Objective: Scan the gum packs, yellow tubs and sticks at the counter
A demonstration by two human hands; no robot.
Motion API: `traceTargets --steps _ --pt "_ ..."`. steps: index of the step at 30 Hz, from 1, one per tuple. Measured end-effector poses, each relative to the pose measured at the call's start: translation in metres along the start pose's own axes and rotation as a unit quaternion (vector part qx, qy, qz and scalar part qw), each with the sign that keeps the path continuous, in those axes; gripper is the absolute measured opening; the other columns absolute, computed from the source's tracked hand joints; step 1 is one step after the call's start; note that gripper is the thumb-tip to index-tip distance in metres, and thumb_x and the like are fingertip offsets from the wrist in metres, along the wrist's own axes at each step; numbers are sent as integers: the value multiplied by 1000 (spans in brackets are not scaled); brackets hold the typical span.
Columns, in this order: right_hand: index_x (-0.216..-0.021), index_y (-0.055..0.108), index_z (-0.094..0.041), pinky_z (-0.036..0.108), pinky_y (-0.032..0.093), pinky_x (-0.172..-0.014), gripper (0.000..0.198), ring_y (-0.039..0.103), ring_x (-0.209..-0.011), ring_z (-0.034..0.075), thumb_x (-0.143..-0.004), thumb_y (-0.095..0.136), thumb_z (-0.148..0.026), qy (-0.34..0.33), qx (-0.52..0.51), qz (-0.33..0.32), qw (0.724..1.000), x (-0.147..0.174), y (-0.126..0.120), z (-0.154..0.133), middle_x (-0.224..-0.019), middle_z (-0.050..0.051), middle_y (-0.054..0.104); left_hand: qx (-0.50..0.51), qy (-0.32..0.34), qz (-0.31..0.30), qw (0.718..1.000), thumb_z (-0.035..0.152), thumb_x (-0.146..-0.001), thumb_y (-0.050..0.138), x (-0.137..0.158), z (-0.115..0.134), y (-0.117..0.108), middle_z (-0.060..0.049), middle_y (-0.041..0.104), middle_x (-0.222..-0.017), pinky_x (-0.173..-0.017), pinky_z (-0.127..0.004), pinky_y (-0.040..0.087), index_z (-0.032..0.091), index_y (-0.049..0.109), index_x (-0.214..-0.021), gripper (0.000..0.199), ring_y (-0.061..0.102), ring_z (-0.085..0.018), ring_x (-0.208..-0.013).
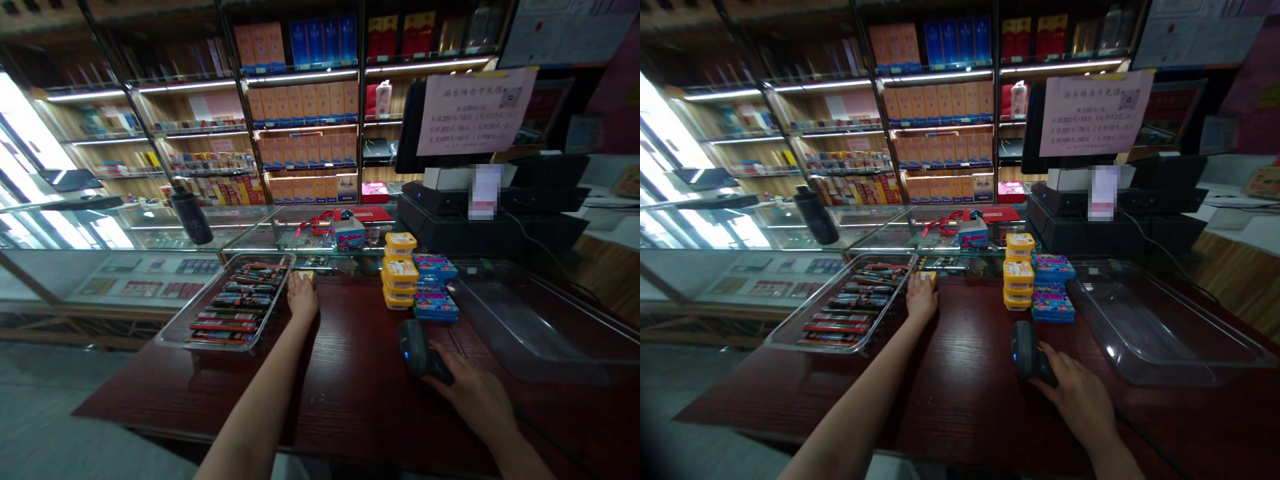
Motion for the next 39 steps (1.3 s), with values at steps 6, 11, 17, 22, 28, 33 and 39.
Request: traceTargets --steps 6,11,17,22,28,33,39 --pt "-123 52 -21 32 52 -64 44 68 -85 22 -87 48 -46 -3 17 13 1000 0 -2 -1 -111 9 68 -217 39 -48 974 21 -85 44 -3 -4 -3 -14 56 -123 -101 -48 25 23 63 -109 31 41 -31 -116" --pt "-124 50 -21 31 52 -66 43 68 -87 22 -89 45 -46 -6 28 9 1000 0 -5 -4 -111 9 68 -330 117 -111 930 26 -85 47 -1 7 1 -10 62 -98 -87 -44 33 22 71 -91 25 48 -27 -99" --pt "-126 48 -21 32 52 -69 45 67 -89 23 -90 43 -48 0 28 -11 1000 0 -2 -2 -112 9 67 -204 132 -137 961 33 -66 73 -14 0 -2 -7 51 -124 -100 -45 31 28 70 -101 36 41 -30 -117" --pt "-126 48 -21 33 52 -71 48 67 -89 23 -89 43 -50 8 16 -18 1000 0 -1 -1 -112 9 67 -17 25 -178 984 37 -59 77 -19 -28 1 -11 53 -113 -98 -42 40 18 62 -115 61 52 -27 -109" --pt "-125 50 -20 33 53 -69 47 67 -91 24 -89 44 -50 13 18 -12 1000 -2 -1 -2 -114 11 66 152 -77 -83 982 45 -61 76 -1 -22 18 -9 61 -96 -83 -36 49 13 60 -106 58 61 -20 -87" --pt "-125 52 -22 34 53 -70 49 67 -91 25 -83 55 -46 39 -35 -39 998 -7 -6 -8 -112 9 68 298 -144 -103 938 57 -69 64 25 7 54 -8 65 -81 -69 -30 51 11 61 -93 52 63 -17 -71" --pt "-118 57 -23 34 48 -89 46 62 -104 23 -78 60 -46 139 -290 -134 937 -19 -26 -41 -115 6 66 336 -143 -92 926 55 -68 68 46 11 72 -9 67 -90 -72 -30 53 13 61 -99 52 65 -19 -79"
Point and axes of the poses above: each hand's wrist, its own x-axis away from the middle knuckle, its own y-axis out of the palm, z = x × y, the point moved 5 cm from there along -x, towards the middle knuckle
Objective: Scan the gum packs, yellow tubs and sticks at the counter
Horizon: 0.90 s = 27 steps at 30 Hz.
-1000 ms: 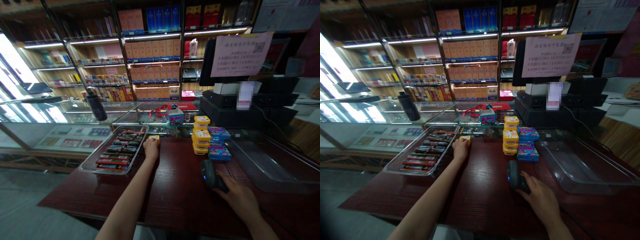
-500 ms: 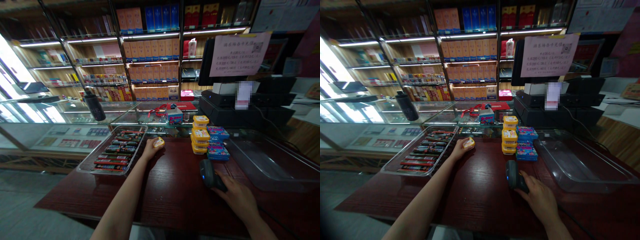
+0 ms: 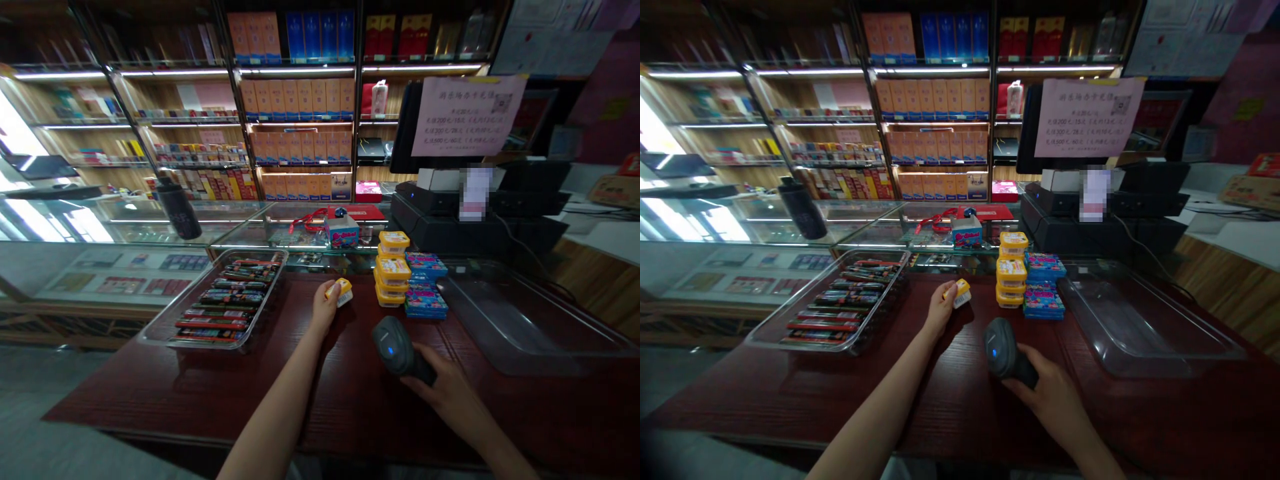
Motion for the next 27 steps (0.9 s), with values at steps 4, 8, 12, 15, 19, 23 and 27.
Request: traceTargets --steps 4,8,12,15,19,23,27 --pt "-111 60 -17 34 49 -82 47 63 -92 23 -78 59 -50 32 -128 -33 991 2 1 -22 -97 7 69 -11 -8 12 1000 49 -67 72 -2 -11 -7 -12 66 -103 -80 -34 53 13 59 -109 58 65 -22 -90" --pt "-112 60 -16 28 48 -64 51 61 -70 18 -79 56 -55 42 -160 -70 984 1 3 -29 -72 2 64 -14 -14 14 1000 49 -68 71 -3 -13 -9 -14 65 -107 -83 -36 52 13 59 -111 57 64 -24 -95" --pt "-111 60 -16 27 47 -60 51 58 -65 16 -79 55 -56 25 -151 -64 986 0 2 -30 -68 1 61 -16 -22 14 1000 45 -70 71 -2 -11 -6 -14 65 -107 -82 -37 53 13 57 -112 55 65 -24 -92" --pt "-111 60 -17 28 48 -60 50 59 -65 17 -81 51 -57 8 -118 -56 991 0 2 -30 -68 2 60 -12 -29 15 999 42 -70 72 -2 -10 -4 -15 65 -108 -81 -37 53 11 54 -114 57 66 -24 -90" --pt "-113 59 -18 30 50 -64 49 61 -70 18 -84 48 -55 -5 -95 -47 994 0 2 -30 -70 2 62 -25 -20 9 999 45 -70 71 -2 -11 -5 -15 64 -110 -83 -37 53 12 56 -114 57 64 -24 -96" --pt "-113 59 -18 33 50 -74 46 63 -83 21 -84 49 -52 -8 -86 -49 995 0 1 -29 -81 5 67 -38 -8 3 999 50 -71 69 -1 -11 -6 -15 63 -111 -85 -37 52 12 55 -115 60 63 -25 -100" --pt "-115 57 -20 36 48 -86 43 62 -101 24 -83 53 -48 -18 -45 -48 998 0 -2 -25 -109 9 67 -41 -11 -1 999 50 -71 68 1 -8 -6 -15 61 -113 -85 -36 51 12 54 -115 60 62 -24 -99"
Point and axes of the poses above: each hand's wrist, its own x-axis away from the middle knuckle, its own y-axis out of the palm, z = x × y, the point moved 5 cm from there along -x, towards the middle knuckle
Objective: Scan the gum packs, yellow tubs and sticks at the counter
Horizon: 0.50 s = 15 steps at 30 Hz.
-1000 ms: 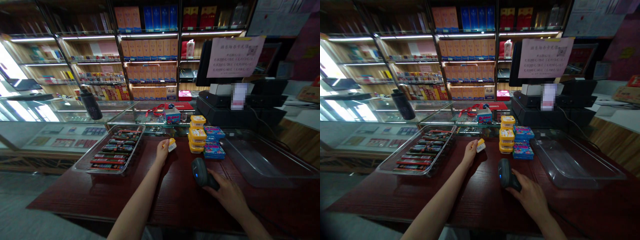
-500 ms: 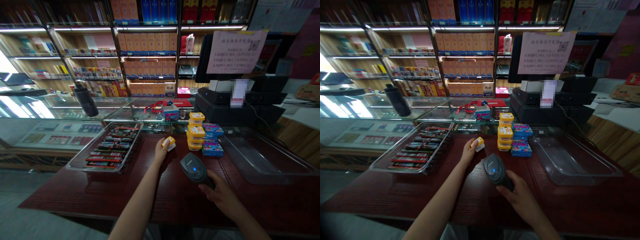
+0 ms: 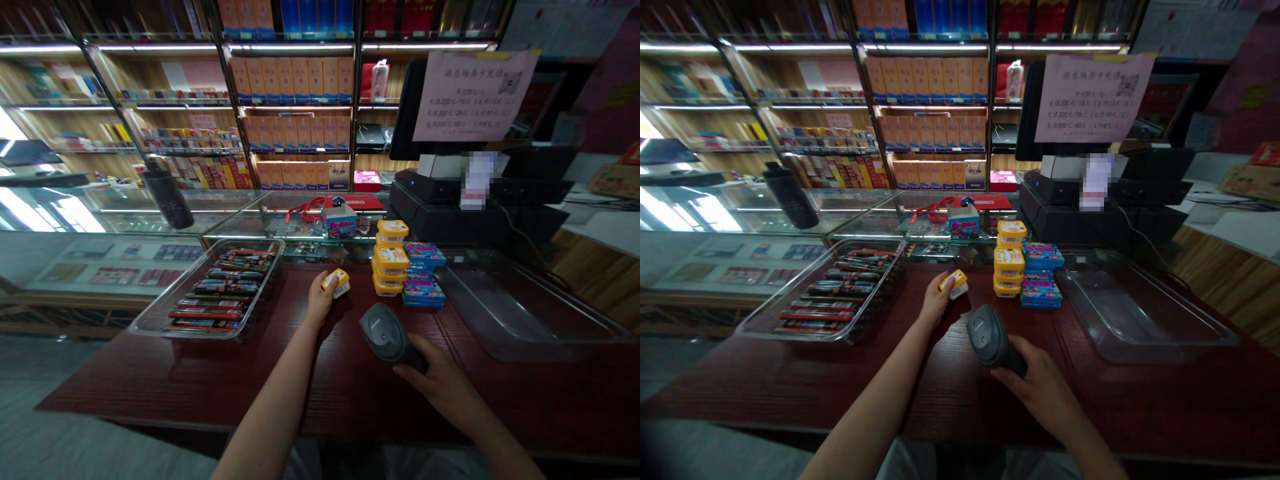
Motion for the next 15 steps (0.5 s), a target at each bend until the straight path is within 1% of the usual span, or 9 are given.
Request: traceTargets --steps 3,5,8,9,12,15 --pt "-119 55 -25 37 48 -85 43 63 -101 25 -82 55 -48 -1 101 28 995 0 -5 14 -114 7 66 5 -5 5 1000 49 -71 69 3 5 0 -15 61 -112 -83 -36 52 12 52 -115 60 63 -23 -97" --pt "-120 53 -26 37 50 -80 44 65 -96 24 -83 54 -49 -10 182 66 981 0 -7 29 -113 5 67 13 -5 12 1000 47 -70 71 5 10 1 -15 62 -110 -82 -36 53 11 51 -114 60 64 -23 -95" --pt "-123 51 -22 36 52 -74 47 67 -91 24 -84 54 -48 -55 269 103 956 -2 -4 49 -111 8 68 33 7 13 999 43 -66 75 7 25 7 -14 63 -108 -81 -36 53 12 51 -110 59 65 -22 -92" --pt "-124 50 -22 36 52 -73 47 67 -89 24 -85 53 -48 -65 290 124 947 -2 -4 54 -110 9 68 40 13 7 999 42 -64 76 7 32 12 -14 64 -108 -82 -36 53 13 51 -110 60 65 -22 -92" --pt "-124 50 -21 34 52 -69 46 67 -86 24 -86 51 -47 -91 326 153 928 -3 1 63 -106 10 68 57 35 -25 997 39 -60 79 5 57 35 -14 65 -108 -82 -36 53 13 50 -110 63 65 -23 -93" --pt "-125 49 -21 34 52 -68 47 67 -85 23 -87 50 -49 -101 332 164 923 -3 3 65 -103 10 68 72 64 -60 993 38 -59 80 -1 85 66 -14 65 -107 -80 -36 53 14 49 -110 64 65 -23 -92"
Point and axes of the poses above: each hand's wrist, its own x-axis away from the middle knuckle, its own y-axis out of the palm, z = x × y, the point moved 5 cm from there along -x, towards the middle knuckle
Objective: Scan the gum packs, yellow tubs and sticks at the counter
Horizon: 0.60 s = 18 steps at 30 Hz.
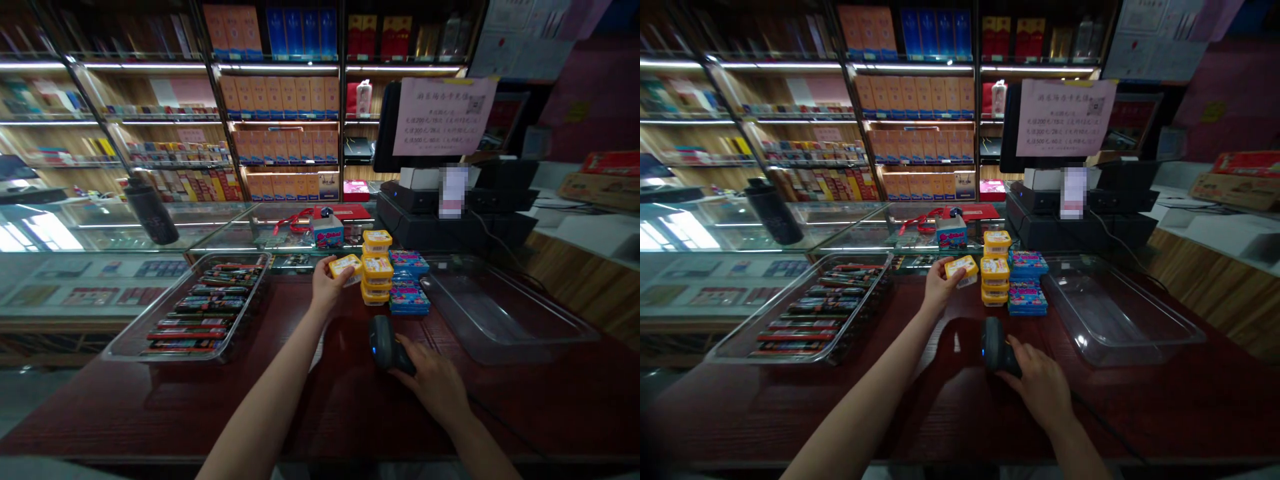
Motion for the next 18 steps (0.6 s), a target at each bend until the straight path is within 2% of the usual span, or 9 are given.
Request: traceTargets --steps 5,9,12,15,18 --pt "-126 47 -23 33 52 -69 49 67 -84 23 -85 52 -50 -4 -8 -4 1000 1 1 3 -102 9 68 -3 58 -43 997 39 -59 79 -26 23 52 -12 65 -104 -79 -33 52 15 51 -107 60 64 -21 -90" --pt "-128 45 -23 34 52 -72 51 66 -88 23 -84 56 -46 9 -11 -11 1000 2 3 7 -104 8 67 -25 53 -90 994 37 -60 79 -36 15 75 -11 64 -99 -76 -34 52 14 52 -106 58 64 -21 -86" --pt "-129 43 -23 35 51 -74 53 66 -89 24 -83 58 -44 15 -17 -13 1000 3 4 8 -105 8 67 -61 72 -112 989 36 -62 78 -35 7 78 -11 62 -103 -80 -36 51 14 53 -109 57 62 -23 -91" --pt "-127 45 -25 34 51 -73 49 66 -88 23 -83 58 -42 19 -21 -4 1000 2 4 8 -104 8 67 -133 136 -78 979 36 -61 78 -31 7 66 -11 58 -109 -93 -38 44 15 57 -111 58 56 -25 -105" --pt "-126 48 -24 33 51 -70 49 66 -87 23 -82 59 -43 16 -18 5 1000 2 2 8 -102 7 68 -168 158 -70 970 35 -56 81 -22 7 54 -10 57 -113 -95 -38 41 19 56 -117 67 53 -25 -109"
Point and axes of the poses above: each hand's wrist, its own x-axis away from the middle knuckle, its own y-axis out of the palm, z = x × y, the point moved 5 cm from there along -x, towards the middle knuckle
